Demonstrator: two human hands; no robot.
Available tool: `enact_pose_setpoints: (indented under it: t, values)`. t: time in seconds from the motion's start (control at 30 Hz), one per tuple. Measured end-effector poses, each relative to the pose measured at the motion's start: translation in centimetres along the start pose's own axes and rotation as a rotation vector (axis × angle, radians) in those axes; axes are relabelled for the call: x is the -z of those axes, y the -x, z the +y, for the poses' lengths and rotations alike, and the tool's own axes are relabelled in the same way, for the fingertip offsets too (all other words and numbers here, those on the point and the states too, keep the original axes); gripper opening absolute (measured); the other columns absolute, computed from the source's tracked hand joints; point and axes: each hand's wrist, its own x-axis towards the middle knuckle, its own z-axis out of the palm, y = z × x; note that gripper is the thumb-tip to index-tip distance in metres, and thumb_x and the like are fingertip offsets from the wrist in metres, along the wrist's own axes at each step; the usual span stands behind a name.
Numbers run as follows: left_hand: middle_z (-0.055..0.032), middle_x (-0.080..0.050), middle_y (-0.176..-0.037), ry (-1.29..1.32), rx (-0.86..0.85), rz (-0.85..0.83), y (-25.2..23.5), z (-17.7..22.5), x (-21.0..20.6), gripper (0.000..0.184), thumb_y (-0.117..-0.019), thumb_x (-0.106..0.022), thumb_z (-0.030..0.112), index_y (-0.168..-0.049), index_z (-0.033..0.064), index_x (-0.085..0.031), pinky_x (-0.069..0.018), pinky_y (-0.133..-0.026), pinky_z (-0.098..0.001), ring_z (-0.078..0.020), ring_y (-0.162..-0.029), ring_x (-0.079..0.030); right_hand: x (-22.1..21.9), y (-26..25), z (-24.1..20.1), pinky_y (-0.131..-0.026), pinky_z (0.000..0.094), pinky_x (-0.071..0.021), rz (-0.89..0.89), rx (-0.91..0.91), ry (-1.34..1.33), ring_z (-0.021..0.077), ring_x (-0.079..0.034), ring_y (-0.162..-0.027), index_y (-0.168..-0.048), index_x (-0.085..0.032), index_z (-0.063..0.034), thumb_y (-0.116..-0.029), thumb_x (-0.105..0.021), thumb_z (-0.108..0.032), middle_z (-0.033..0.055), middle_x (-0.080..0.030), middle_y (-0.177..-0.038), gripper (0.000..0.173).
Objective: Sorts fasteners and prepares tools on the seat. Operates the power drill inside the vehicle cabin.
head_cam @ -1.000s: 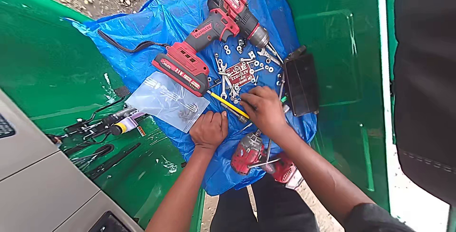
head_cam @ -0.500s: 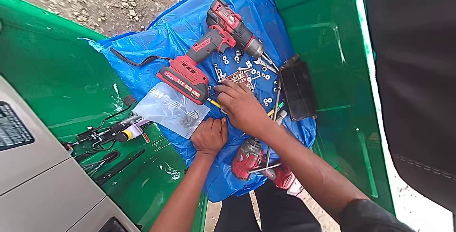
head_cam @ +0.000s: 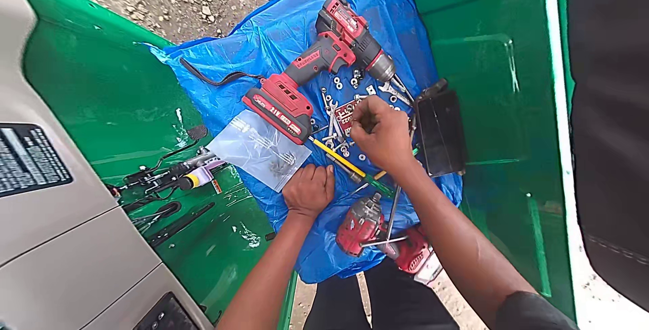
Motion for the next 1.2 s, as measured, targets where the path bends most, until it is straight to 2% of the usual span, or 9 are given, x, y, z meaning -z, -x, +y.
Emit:
enact_pose_setpoints:
  t: [0.17, 0.6, 0.73, 0.8, 0.87, 0.93, 1.03, 1.1, 1.2]
  values:
    - [-0.0068, -0.058, -0.064, 0.014, -0.003, -0.005, 0.1, -0.1, -0.2, 0.048, -0.1032, -0.044, 0.035, -0.063, 0.0112, -0.056, -0.0478, -0.05, -0.0389, -0.0247, -0.062, -0.064, -2.0, -1.4, 0.0, -0.082, 0.0328, -0.059, -0.057, 0.033, 0.231, 0.0131, -0.072, -0.088, -0.099, -0.079, -0.0118, -0.0953, -0.065, -0.012, 0.003, -0.077, -0.096, 0.015]
    - [-0.0065, -0.056, -0.063, -0.005, 0.004, 0.012, 0.5, -0.3, -0.3, 0.05, -0.1036, -0.041, 0.037, -0.062, 0.0119, -0.052, -0.0454, -0.048, -0.0402, -0.0256, -0.06, -0.062, -2.9, -2.1, -0.9, -0.078, 0.0438, -0.0585, -0.319, 0.087, 0.63, 0.0311, -0.067, -0.096, -0.108, -0.067, -0.0039, -0.1041, -0.052, -0.016, 0.0154, -0.063, -0.105, 0.02]
    - [-0.0064, -0.057, -0.063, 0.06, 0.03, -0.054, 0.3, -0.2, 1.0, 0.053, -0.1049, -0.039, 0.041, -0.062, 0.0124, -0.053, -0.0462, -0.048, -0.0428, -0.026, -0.061, -0.064, -0.2, -0.9, -2.0, -0.08, 0.0415, -0.0577, -0.252, 0.016, 0.455, 0.0253, -0.067, -0.091, -0.108, -0.068, -0.0056, -0.104, -0.055, -0.02, 0.0119, -0.065, -0.103, 0.019]
    - [-0.0032, -0.048, -0.054, 0.349, 0.16, -0.113, 0.0, -0.7, 3.0, 0.054, -0.1051, -0.042, 0.04, -0.058, 0.013, -0.047, -0.0394, -0.046, -0.04, -0.0209, -0.051, -0.054, 2.0, 1.2, -2.7, -0.077, 0.0375, -0.0556, -0.147, -0.004, 0.317, 0.0196, -0.065, -0.083, -0.104, -0.07, -0.0065, -0.1026, -0.059, -0.02, 0.008, -0.066, -0.094, 0.017]
    - [0.0042, -0.036, -0.049, 0.998, 0.479, -0.141, 0.0, 0.0, 6.0, 0.051, -0.1065, -0.046, 0.028, -0.057, 0.0154, -0.043, -0.0307, -0.044, -0.025, -0.0085, -0.043, -0.037, 4.2, 4.6, -3.3, -0.069, 0.0313, -0.0543, -0.115, -0.042, 0.201, 0.0123, -0.062, -0.075, -0.1, -0.069, -0.0099, -0.1026, -0.062, -0.024, 0.002, -0.065, -0.086, 0.016]
    - [0.0074, -0.031, -0.049, 1.676, 0.871, -0.105, 0.6, 1.7, 9.3, 0.053, -0.1103, -0.035, 0.025, -0.058, 0.018, -0.038, -0.025, -0.04, -0.0195, -0.0045, -0.04, -0.029, 5.3, 8.4, -4.2, -0.06, 0.0274, -0.0536, -0.14, -0.112, 0.067, 0.009, -0.06, -0.067, -0.1, -0.069, -0.0122, -0.1021, -0.064, -0.023, -0.0011, -0.064, -0.083, 0.012]
    - [0.0053, -0.048, -0.059, 2.171, 1.18, -0.095, 2.4, 3.5, 11.8, 0.055, -0.1125, -0.027, 0.039, -0.068, 0.0173, -0.052, -0.0414, -0.047, -0.0216, -0.0074, -0.049, -0.047, 5.0, 13.1, -5.8, -0.055, 0.0269, -0.0551, -0.179, -0.226, -0.174, 0.0097, -0.062, -0.062, -0.099, -0.07, -0.0134, -0.1013, -0.065, -0.022, -0.002, -0.067, -0.08, 0.01]
    - [-0.0023, -0.064, -0.074, 2.271, 1.294, -0.041, 3.5, 4.2, 12.4, 0.054, -0.112, -0.029, 0.04, -0.082, 0.0121, -0.065, -0.0574, -0.067, -0.0291, -0.0142, -0.068, -0.065, 4.0, 15.3, -7.2, -0.059, 0.0248, -0.0548, -0.198, -0.213, -0.285, 0.009, -0.062, -0.065, -0.1, -0.07, -0.0114, -0.1014, -0.065, -0.02, -0.0012, -0.069, -0.084, 0.01]
    - [-0.0116, -0.074, -0.096, 2.391, 1.295, -0.043, 4.2, 5.3, 12.1, 0.055, -0.1121, -0.028, 0.04, -0.097, 0.0066, -0.07, -0.0602, -0.089, -0.0392, -0.0233, -0.094, -0.074, 2.2, 17.1, -8.4, -0.065, 0.0227, -0.0591, -0.12, -0.084, -0.3, 0.0067, -0.067, -0.073, -0.099, -0.075, -0.0078, -0.0974, -0.071, -0.014, 0.0003, -0.073, -0.09, 0.008]
